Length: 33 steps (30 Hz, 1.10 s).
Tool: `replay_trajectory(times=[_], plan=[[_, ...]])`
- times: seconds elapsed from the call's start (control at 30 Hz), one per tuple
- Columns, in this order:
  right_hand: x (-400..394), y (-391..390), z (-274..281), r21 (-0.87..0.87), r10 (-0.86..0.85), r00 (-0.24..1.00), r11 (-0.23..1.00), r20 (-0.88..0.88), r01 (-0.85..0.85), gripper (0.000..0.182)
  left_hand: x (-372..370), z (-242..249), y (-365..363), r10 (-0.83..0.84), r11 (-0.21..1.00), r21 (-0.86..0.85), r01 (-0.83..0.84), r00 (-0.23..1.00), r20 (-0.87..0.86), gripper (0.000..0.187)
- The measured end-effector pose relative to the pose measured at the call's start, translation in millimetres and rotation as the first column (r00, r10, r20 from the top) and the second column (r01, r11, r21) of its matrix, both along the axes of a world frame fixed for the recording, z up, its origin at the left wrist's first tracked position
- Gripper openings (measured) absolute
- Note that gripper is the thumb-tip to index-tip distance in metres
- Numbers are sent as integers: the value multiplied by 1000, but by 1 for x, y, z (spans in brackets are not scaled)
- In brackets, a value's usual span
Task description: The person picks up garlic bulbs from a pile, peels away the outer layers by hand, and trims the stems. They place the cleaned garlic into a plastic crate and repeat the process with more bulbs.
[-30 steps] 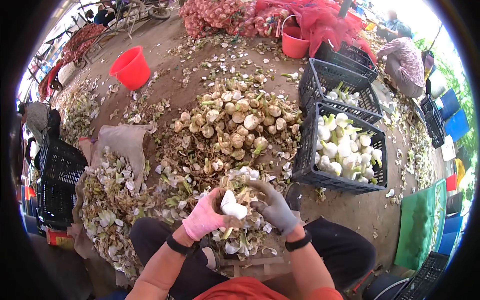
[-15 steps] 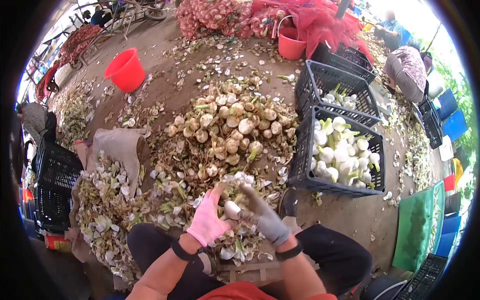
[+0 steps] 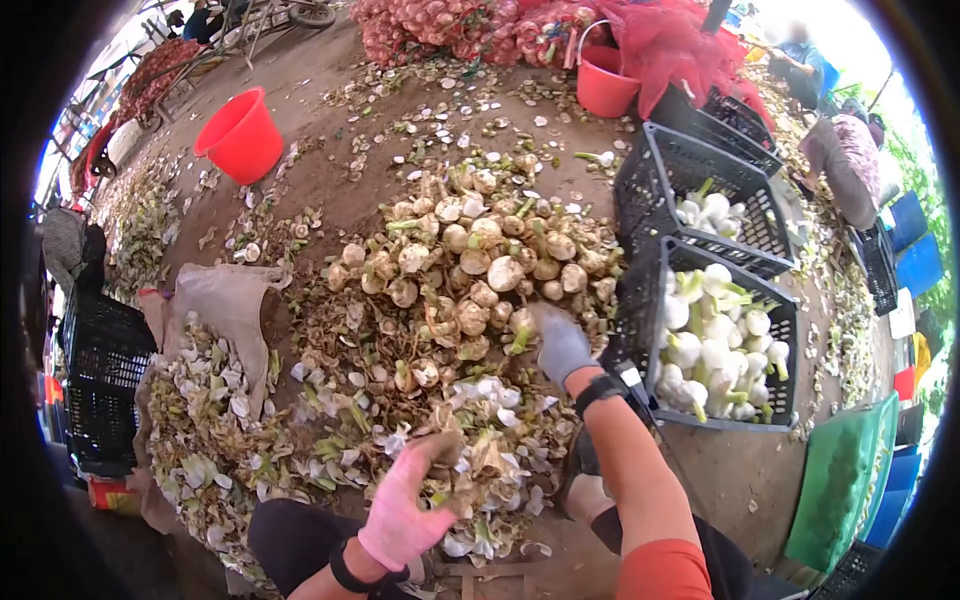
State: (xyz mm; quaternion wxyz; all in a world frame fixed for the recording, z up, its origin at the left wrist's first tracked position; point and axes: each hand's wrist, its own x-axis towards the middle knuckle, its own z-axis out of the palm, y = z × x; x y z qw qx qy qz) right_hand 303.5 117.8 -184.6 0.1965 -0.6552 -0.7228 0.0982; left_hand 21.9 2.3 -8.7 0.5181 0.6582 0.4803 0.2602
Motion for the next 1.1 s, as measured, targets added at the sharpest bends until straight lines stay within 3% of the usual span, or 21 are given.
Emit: replay_trajectory(times=[0.07, 0.1, 0.17, 0.2, 0.23, 0.27, 0.3, 0.33, 0.37, 0.47, 0.5, 0.57, 0.6, 0.7, 0.73, 0.8, 0.87, 0.97, 1.0, 1.07, 1.1], plan=[[-22, 9, -29, -190, -17, 984, 981, 176, 51, 44, -4, -10, 0, -19, 999, -37, 19, 1000, -7, 55], [-26, 15, -43, -193, -10, 987, 980, 163, 41, 44, -6, -14, 0, -25, 1000, -18, 25, 999, -20, 54], [-29, 17, -67, -123, -225, 963, 970, -148, 208, 39, -10, -14, 8, -13, 998, -67, 11, 1000, -25, 54], [-36, 9, -63, -136, -220, 965, 970, -142, 201, 39, -9, -12, 8, -3, 993, -117, 1, 1000, -9, 53], [-46, 2, -48, -219, -274, 903, 953, -331, 209, 34, -9, -9, 12, -8, 985, -170, 10, 1000, 11, 57], [-51, -5, -37, -296, -332, 798, 934, -503, 202, 29, -9, -10, 16, -9, 985, -170, 12, 1000, 20, 57], [-53, -15, -58, -269, -297, 705, 951, -644, 155, 24, -8, -15, 20, 11, 1000, 4, -10, 999, -48, 62], [-70, -30, 2, -310, -275, 502, 951, -820, 14, 23, -9, -19, 22, 42, 984, 176, -21, 992, -117, 67], [-84, -44, 44, -321, -275, 356, 944, -893, -76, 25, -9, -19, 24, 55, 980, 200, -14, 978, -201, 76], [-104, -81, 111, -389, -379, 90, 884, -921, -259, 38, -6, -25, 20, 104, 952, 304, -25, 964, -246, 80], [-112, -93, 116, -355, -390, -83, 894, -917, -271, 40, -6, -32, 16, 81, 952, 302, -47, 991, -103, 78], [-126, -110, 130, -228, -329, -439, 936, -836, -266, 44, -4, -31, 7, 86, 923, 382, -52, 994, -70, 76], [-131, -114, 136, -217, -314, -438, 941, -842, -258, 44, -3, -29, 2, 87, 893, 445, -61, 995, -39, 74], [-145, -127, 148, -176, -171, -165, 984, -971, 15, 40, 3, -19, -11, 112, 824, 563, -68, 993, -44, 69], [-145, -133, 152, -165, -160, -161, 986, -974, 21, 40, 4, -17, -13, 112, 781, 622, -54, 992, -54, 68], [-147, -143, 162, -138, -142, 18, 980, -990, 143, 35, 4, -10, -17, 98, 800, 595, -83, 995, 8, 69], [-142, -151, 174, -116, -125, 55, 983, -991, 143, 29, 4, -5, -23, 80, 891, 437, -122, 990, 115, 70], [-128, -163, 184, -110, -100, 233, 994, -967, -28, 27, -2, -5, -23, 35, 959, 271, -89, 980, 197, 74], [-127, -166, 185, -107, -99, 238, 994, -966, -23, 27, -3, -4, -22, 4, 983, 173, -56, 957, 290, 75], [-126, -172, 182, 41, -5, 472, 995, -882, 87, 28, -5, 4, -24, -17, 998, 64, -10, 911, 411, 73], [-127, -174, 183, -13, -80, 440, 988, -894, 155, 30, -7, 5, -24, 88, 988, -155, 8, 795, 601, 69]])
